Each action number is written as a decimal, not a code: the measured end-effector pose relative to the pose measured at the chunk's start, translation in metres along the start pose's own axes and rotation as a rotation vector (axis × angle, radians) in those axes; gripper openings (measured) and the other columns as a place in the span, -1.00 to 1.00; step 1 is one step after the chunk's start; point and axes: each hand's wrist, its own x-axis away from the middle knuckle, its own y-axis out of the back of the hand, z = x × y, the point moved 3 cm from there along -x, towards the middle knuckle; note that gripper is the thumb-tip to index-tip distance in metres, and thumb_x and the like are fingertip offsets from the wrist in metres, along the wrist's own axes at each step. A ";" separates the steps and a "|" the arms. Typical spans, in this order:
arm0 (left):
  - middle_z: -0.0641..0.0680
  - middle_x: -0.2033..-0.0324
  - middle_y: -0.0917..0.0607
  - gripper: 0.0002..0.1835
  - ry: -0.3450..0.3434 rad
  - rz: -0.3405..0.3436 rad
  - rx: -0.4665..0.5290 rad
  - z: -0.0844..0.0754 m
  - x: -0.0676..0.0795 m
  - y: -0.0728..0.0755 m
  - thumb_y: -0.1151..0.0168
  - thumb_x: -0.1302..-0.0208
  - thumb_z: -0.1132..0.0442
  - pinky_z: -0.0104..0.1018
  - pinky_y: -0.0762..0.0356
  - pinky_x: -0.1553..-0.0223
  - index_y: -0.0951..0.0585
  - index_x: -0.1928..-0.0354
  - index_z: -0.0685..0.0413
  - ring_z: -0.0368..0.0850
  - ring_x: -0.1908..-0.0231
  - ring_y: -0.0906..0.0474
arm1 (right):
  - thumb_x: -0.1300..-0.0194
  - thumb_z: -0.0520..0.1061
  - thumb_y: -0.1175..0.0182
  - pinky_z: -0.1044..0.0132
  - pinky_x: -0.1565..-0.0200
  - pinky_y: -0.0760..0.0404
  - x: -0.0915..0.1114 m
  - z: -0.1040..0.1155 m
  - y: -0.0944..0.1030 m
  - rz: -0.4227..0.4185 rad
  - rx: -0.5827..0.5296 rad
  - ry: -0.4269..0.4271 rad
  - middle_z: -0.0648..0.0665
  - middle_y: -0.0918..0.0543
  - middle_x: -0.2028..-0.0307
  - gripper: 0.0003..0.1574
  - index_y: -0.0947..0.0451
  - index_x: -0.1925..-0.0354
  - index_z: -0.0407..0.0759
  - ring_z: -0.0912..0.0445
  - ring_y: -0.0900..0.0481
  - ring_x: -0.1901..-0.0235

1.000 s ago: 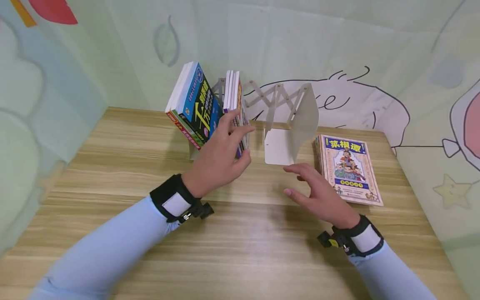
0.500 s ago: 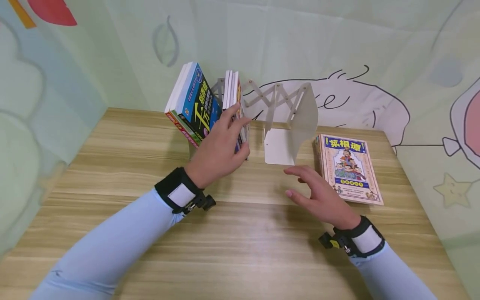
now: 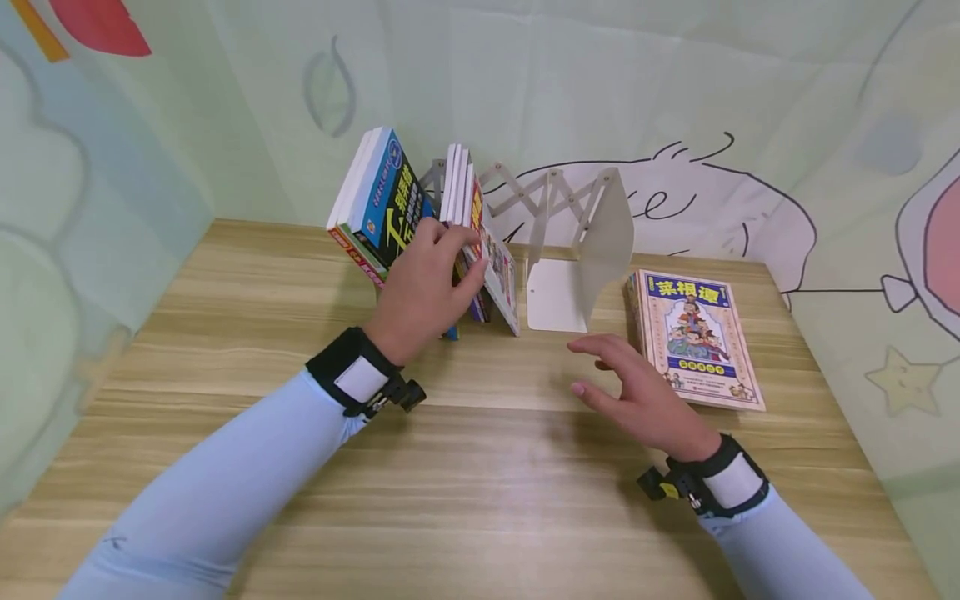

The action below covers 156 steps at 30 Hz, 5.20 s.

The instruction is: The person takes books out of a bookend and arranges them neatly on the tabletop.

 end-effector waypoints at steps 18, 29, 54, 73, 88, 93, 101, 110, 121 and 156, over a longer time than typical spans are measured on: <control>0.08 0.29 -0.71 -0.89 0.002 -0.103 0.071 0.005 0.006 0.002 -0.16 -0.42 0.25 -0.33 -0.54 0.52 -0.55 0.10 0.11 -0.15 0.47 -0.55 | -0.43 0.04 -0.22 0.01 -0.25 -0.49 0.001 -0.002 -0.003 -0.003 0.002 0.011 0.03 -0.46 -0.29 -0.41 -0.38 -0.35 0.03 0.10 -0.41 -0.29; 0.16 0.13 -0.71 -0.86 -0.153 -0.224 0.173 -0.001 0.027 0.018 -0.18 -0.40 0.34 -0.21 -0.65 0.26 -0.60 0.08 0.23 -0.07 0.24 -0.60 | -0.44 0.03 -0.21 -0.03 -0.26 -0.48 0.001 -0.005 -0.004 -0.003 0.001 -0.010 -0.01 -0.46 -0.30 -0.41 -0.38 -0.36 -0.02 0.02 -0.41 -0.30; 0.14 0.14 -0.71 -0.73 -0.376 -0.104 0.510 -0.029 0.070 0.022 -0.29 -0.24 0.53 -0.35 -0.72 0.25 -0.56 0.06 0.19 -0.10 0.20 -0.70 | -0.52 -0.08 -0.09 -0.02 -0.17 -0.59 -0.005 -0.002 -0.005 -0.097 -0.190 -0.046 -0.08 -0.60 -0.19 -0.50 -0.36 -0.36 -0.06 0.02 -0.62 -0.13; 0.14 -0.13 -0.65 -0.44 -0.267 0.042 0.500 -0.026 0.074 0.018 -0.22 -0.37 0.37 -0.18 -0.62 -0.12 -0.36 -0.38 0.17 -0.08 -0.06 -0.67 | -0.41 -0.30 -0.17 0.45 0.17 -0.68 0.012 -0.010 0.001 -0.330 -0.146 -0.015 -0.18 -0.76 0.07 -0.74 -0.58 -0.04 -0.26 0.23 -0.70 0.21; 0.06 -0.24 -0.60 -0.38 -0.121 0.145 0.441 -0.014 0.072 0.003 -0.12 -0.47 0.19 0.00 -0.33 -0.39 -0.20 -0.49 0.05 -0.09 -0.31 -0.46 | -0.44 -0.29 -0.11 0.49 0.38 -0.52 0.028 -0.024 0.029 -0.483 -0.080 -0.097 -0.27 -0.70 0.18 -0.76 -0.54 -0.01 -0.39 0.25 -0.58 0.38; 0.09 -0.21 -0.61 -0.40 -0.142 0.133 0.422 -0.013 0.071 0.001 -0.13 -0.45 0.21 -0.01 -0.37 -0.36 -0.25 -0.47 0.09 -0.08 -0.28 -0.49 | -0.45 -0.27 -0.10 0.53 0.33 -0.55 0.034 -0.030 0.040 -0.521 -0.073 -0.116 -0.07 -0.69 0.18 -0.71 -0.53 -0.07 -0.39 0.27 -0.59 0.35; 0.08 -0.20 -0.61 -0.43 -0.151 0.128 0.425 -0.012 0.071 -0.003 -0.13 -0.45 0.20 -0.01 -0.41 -0.31 -0.30 -0.44 0.11 -0.10 -0.26 -0.50 | -0.54 -0.15 0.01 0.57 0.22 -0.60 0.049 -0.044 0.062 -0.596 -0.113 -0.224 0.26 -0.63 0.11 -0.60 -0.43 -0.18 -0.38 0.30 -0.62 0.23; 0.07 -0.23 -0.59 -0.44 -0.155 0.133 0.424 -0.011 0.070 -0.004 -0.13 -0.45 0.22 -0.04 -0.42 -0.31 -0.31 -0.43 0.16 -0.10 -0.27 -0.48 | -0.52 -0.02 -0.04 0.56 0.28 -0.63 0.068 -0.078 0.095 -0.718 -0.409 -0.432 0.07 -0.61 0.08 -0.43 -0.41 -0.37 -0.22 0.24 -0.59 0.20; 0.05 -0.22 -0.59 -0.44 -0.145 0.140 0.418 -0.009 0.071 -0.004 -0.13 -0.46 0.21 -0.04 -0.43 -0.32 -0.31 -0.44 0.10 -0.11 -0.26 -0.48 | -0.42 0.26 -0.11 0.46 0.31 -0.67 0.076 -0.116 0.104 -0.589 -0.434 -0.849 0.03 -0.48 0.02 -0.13 -0.24 -0.49 -0.14 0.28 -0.59 0.27; 0.09 -0.30 -0.53 -0.46 -0.135 0.167 0.361 -0.006 0.070 -0.010 -0.11 -0.47 0.15 0.00 -0.37 -0.36 -0.35 -0.43 0.09 -0.03 -0.33 -0.41 | -0.42 0.14 -0.20 0.15 0.05 -0.57 0.033 -0.041 0.064 -0.315 0.194 -0.384 -0.30 -0.59 -0.15 -0.37 -0.50 -0.26 -0.24 -0.17 -0.56 -0.05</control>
